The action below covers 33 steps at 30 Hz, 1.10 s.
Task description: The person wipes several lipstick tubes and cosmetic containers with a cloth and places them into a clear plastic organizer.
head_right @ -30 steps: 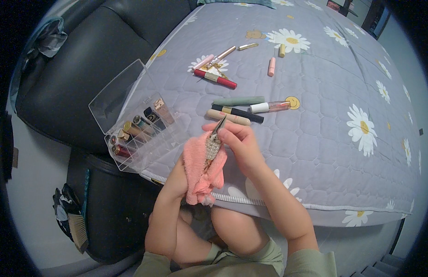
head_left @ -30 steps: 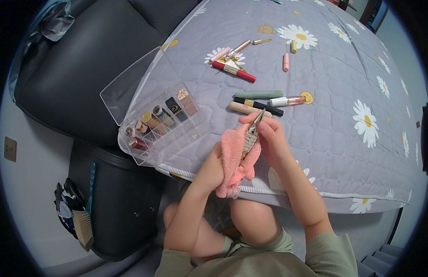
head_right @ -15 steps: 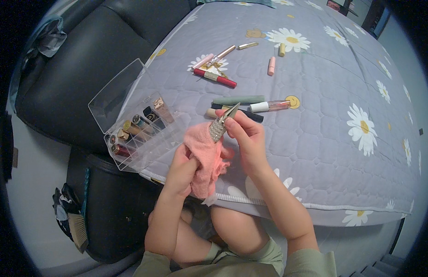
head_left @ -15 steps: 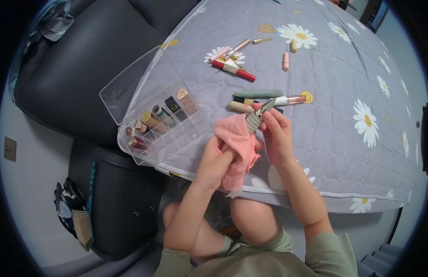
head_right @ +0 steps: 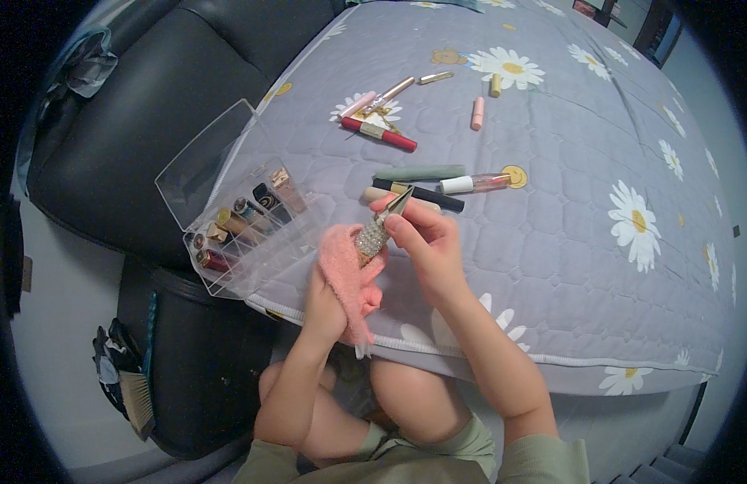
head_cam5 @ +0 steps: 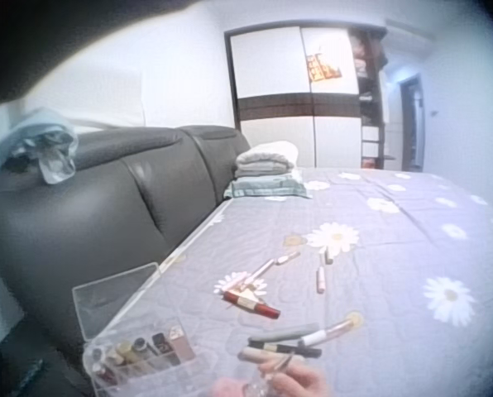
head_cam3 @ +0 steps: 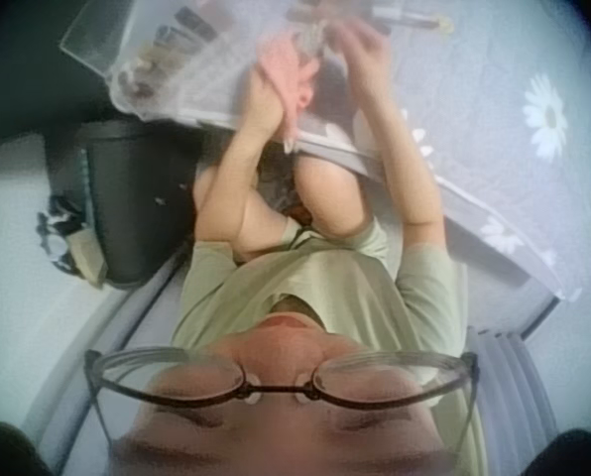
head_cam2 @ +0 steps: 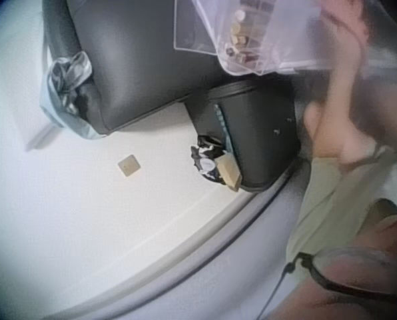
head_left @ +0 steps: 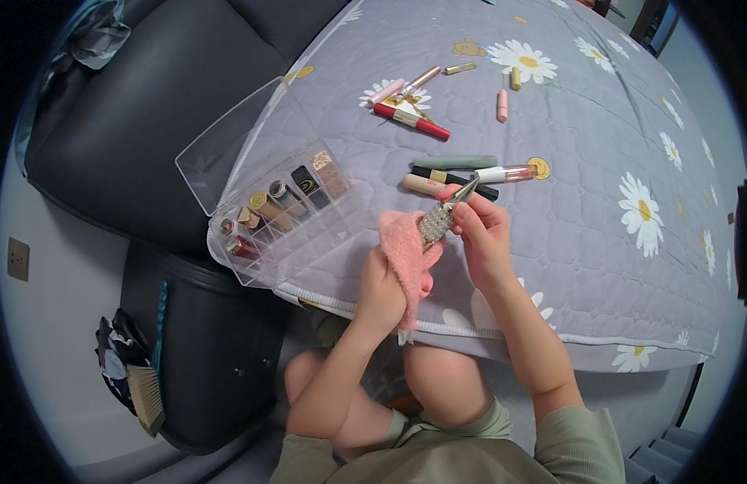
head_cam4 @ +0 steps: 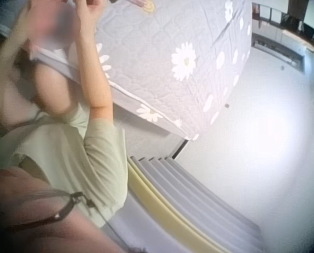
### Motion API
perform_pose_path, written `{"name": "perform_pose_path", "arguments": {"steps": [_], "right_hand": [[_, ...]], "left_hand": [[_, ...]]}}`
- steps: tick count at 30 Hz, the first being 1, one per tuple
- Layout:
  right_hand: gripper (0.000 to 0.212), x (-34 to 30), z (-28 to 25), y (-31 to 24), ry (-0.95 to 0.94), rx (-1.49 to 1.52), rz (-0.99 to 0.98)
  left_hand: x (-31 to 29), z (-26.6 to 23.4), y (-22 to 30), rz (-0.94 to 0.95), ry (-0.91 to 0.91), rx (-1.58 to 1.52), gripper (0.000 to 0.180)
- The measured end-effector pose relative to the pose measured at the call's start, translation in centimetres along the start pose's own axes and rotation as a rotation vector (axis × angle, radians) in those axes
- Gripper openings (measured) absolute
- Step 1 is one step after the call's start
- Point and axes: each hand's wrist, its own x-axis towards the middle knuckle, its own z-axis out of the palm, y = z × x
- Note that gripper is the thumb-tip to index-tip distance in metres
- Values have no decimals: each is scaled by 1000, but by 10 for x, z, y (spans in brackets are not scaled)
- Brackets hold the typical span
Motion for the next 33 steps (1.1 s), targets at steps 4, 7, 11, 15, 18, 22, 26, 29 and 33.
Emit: {"name": "perform_pose_path", "arguments": {"steps": [4, 7, 11, 15, 18, 22, 26, 29, 33], "right_hand": [[23, -1, 2, -1, -18, -74, -28], [23, -1, 3, -1, -11, -115, -52], [23, 2, 6, 1, 38, -52, -63], [23, 3, 5, 5, 139, -42, -78], [24, 4, 3, 7, 178, -32, -104], [25, 3, 6, 5, 142, -34, -103], [25, 2, 10, 5, 126, -25, -78], [24, 2, 7, 6, 121, 25, -62], [23, 2, 4, 6, 96, 8, -77]], "left_hand": [[1, 4, -1, -112, 20, -180, 30], [4, 2, -6, -176, -22, -302, 34], [7, 1, -9, -189, -43, -401, 34], [7, 4, 3, -129, -60, -500, 32], [6, 3, 7, -71, -97, -435, 31], [10, -5, -1, -2, -87, -222, 30], [10, 1, -2, 85, 59, -151, 25], [11, -8, -11, 172, 26, 3, 24], [7, -11, -14, 73, -29, -103, 23]]}}
